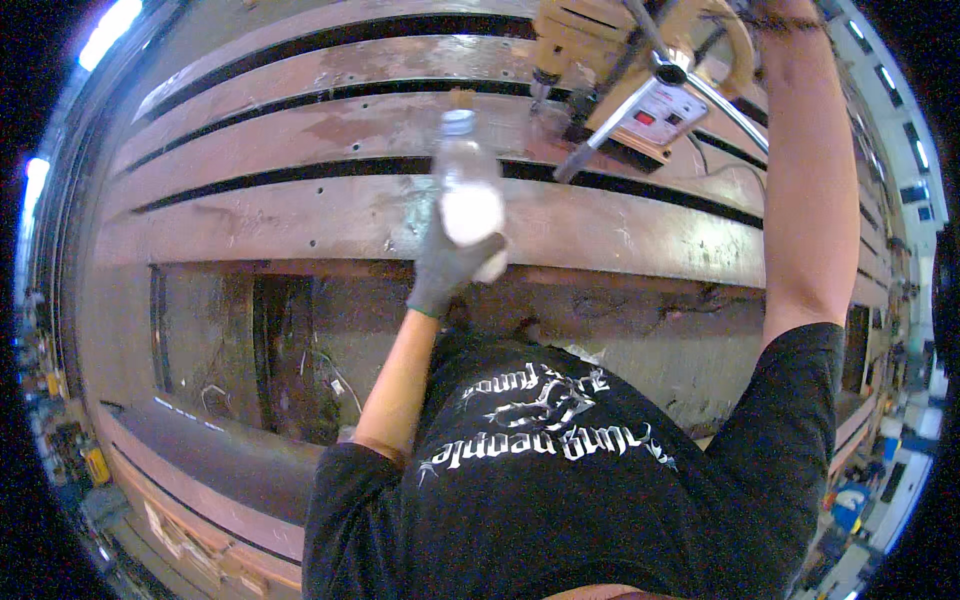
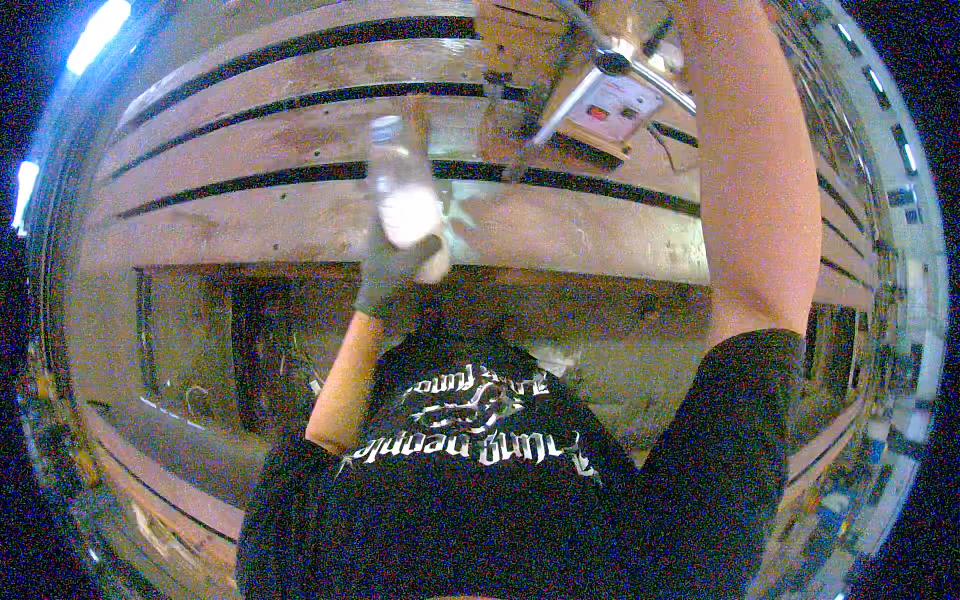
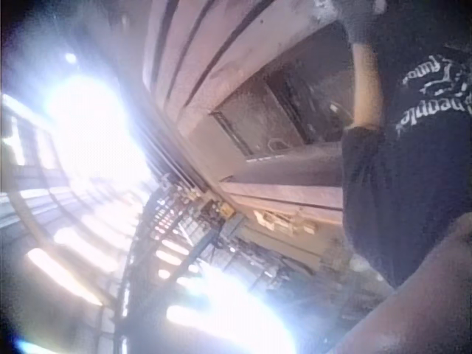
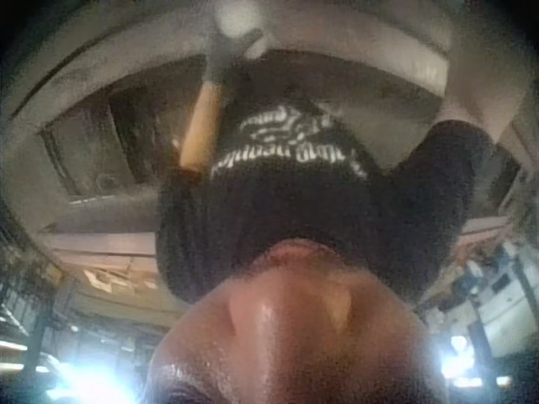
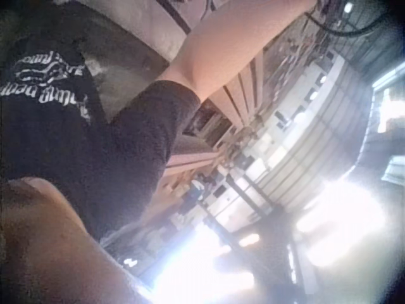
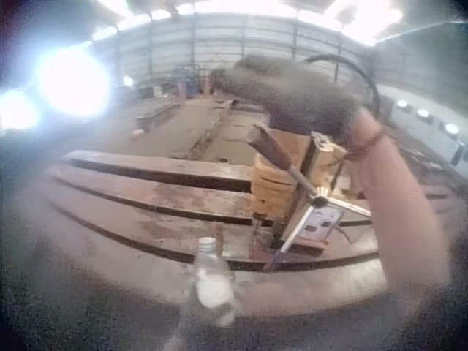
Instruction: The person operates a drill press on a metal workbench, repeatedly drilling holes into a metal sheet. They apply liquid from a white bottle onto the drill bit and work area, then use a brush to clear debris. The person adjusts the drill press and continues drilling at different locations on the sheet.
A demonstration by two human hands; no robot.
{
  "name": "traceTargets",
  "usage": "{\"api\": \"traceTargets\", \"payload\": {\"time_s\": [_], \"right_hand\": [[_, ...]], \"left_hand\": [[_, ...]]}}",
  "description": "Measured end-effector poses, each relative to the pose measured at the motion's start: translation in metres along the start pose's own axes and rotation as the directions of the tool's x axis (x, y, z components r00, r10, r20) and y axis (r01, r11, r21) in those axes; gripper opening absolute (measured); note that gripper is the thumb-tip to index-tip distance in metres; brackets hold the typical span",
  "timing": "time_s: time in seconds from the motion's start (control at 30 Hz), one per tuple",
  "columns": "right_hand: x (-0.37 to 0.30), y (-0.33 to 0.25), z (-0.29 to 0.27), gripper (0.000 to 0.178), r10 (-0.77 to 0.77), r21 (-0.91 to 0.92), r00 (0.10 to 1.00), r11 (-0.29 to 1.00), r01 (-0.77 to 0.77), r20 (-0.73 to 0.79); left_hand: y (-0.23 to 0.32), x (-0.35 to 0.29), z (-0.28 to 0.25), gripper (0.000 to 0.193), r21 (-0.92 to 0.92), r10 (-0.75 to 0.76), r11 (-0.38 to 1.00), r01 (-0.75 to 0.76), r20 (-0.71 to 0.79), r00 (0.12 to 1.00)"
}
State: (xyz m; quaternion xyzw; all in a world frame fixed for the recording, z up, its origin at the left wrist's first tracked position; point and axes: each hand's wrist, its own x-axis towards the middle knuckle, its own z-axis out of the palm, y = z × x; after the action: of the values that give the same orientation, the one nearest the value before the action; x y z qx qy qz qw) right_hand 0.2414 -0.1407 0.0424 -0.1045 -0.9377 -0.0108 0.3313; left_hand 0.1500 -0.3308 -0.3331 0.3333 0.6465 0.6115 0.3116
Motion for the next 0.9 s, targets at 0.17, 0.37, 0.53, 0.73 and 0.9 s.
{"api": "traceTargets", "payload": {"time_s": [0.17, 0.37, 0.53, 0.73, 0.9], "right_hand": [[0.045, 0.047, 0.075, 0.059, -0.334, 0.137, 0.875, 0.943, 0.305, 0.352], [0.038, 0.0, 0.053, 0.05, 0.115, 0.196, 0.785, 0.937, -0.288, 0.608], [0.044, -0.027, 0.04, 0.046, 0.205, -0.114, 0.727, 0.978, -0.173, 0.655], [0.04, -0.036, 0.033, 0.046, 0.162, -0.2, 0.695, 0.979, -0.027, 0.7], [0.048, -0.021, 0.039, 0.048, 0.109, -0.13, 0.67, 0.991, -0.019, 0.735]], "left_hand": [[0.008, -0.016, 0.025, 0.092, -0.13, -0.052, 0.989, 0.068, 0.126, 0.991], [-0.011, -0.02, 0.031, 0.09, -0.072, -0.174, 0.978, 0.196, 0.243, 0.954], [0.005, -0.034, 0.045, 0.069, -0.4, -0.272, 0.786, 0.471, 0.459, 0.846], [0.0, -0.032, 0.067, 0.052, -0.413, -0.271, 0.728, 0.548, 0.56, 0.783], [-0.007, -0.033, 0.074, 0.051, -0.457, -0.323, 0.616, 0.641, 0.597, 0.735]]}}
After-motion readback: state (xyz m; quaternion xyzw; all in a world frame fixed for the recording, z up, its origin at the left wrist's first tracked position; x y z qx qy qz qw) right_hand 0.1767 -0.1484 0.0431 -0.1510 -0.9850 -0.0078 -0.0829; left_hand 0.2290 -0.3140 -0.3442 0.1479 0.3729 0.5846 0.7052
